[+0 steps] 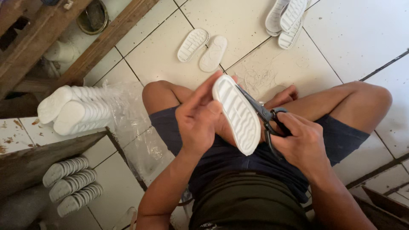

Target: The person sits cross-legged on the floor and uses scissors to trim excess material from the edges of white slipper soles. They handle each sole individually, rotating it to cut along the perimeter, and place the trimmed soles on the floor.

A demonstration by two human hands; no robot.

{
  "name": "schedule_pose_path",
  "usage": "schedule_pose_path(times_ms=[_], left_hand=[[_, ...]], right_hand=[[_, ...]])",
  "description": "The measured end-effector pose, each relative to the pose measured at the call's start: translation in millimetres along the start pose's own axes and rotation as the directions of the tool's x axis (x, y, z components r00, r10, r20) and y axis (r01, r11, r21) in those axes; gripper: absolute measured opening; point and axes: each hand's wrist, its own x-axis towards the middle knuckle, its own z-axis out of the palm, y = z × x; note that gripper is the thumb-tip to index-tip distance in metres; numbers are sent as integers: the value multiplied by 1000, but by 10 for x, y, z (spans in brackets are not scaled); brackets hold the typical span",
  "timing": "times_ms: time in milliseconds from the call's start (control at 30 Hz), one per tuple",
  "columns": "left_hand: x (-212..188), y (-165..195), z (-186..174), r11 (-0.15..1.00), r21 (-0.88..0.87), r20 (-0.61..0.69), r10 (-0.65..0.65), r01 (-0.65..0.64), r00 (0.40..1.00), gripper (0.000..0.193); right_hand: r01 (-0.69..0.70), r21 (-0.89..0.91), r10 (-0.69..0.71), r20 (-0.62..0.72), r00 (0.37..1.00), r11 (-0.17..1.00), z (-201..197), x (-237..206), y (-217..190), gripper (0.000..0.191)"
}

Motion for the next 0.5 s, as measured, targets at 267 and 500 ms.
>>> schedule_pose_path(times_ms=[267,500], left_hand=[[-98,-16,-55,991,-29,-55,-135,134,989,47],[-32,310,18,893,-271,125,-337,359,933,44]], right_hand=[[97,-116,-94,34,995,989,-177,202,-113,28],[169,-204,-144,133,981,964,-309,223,-69,23]])
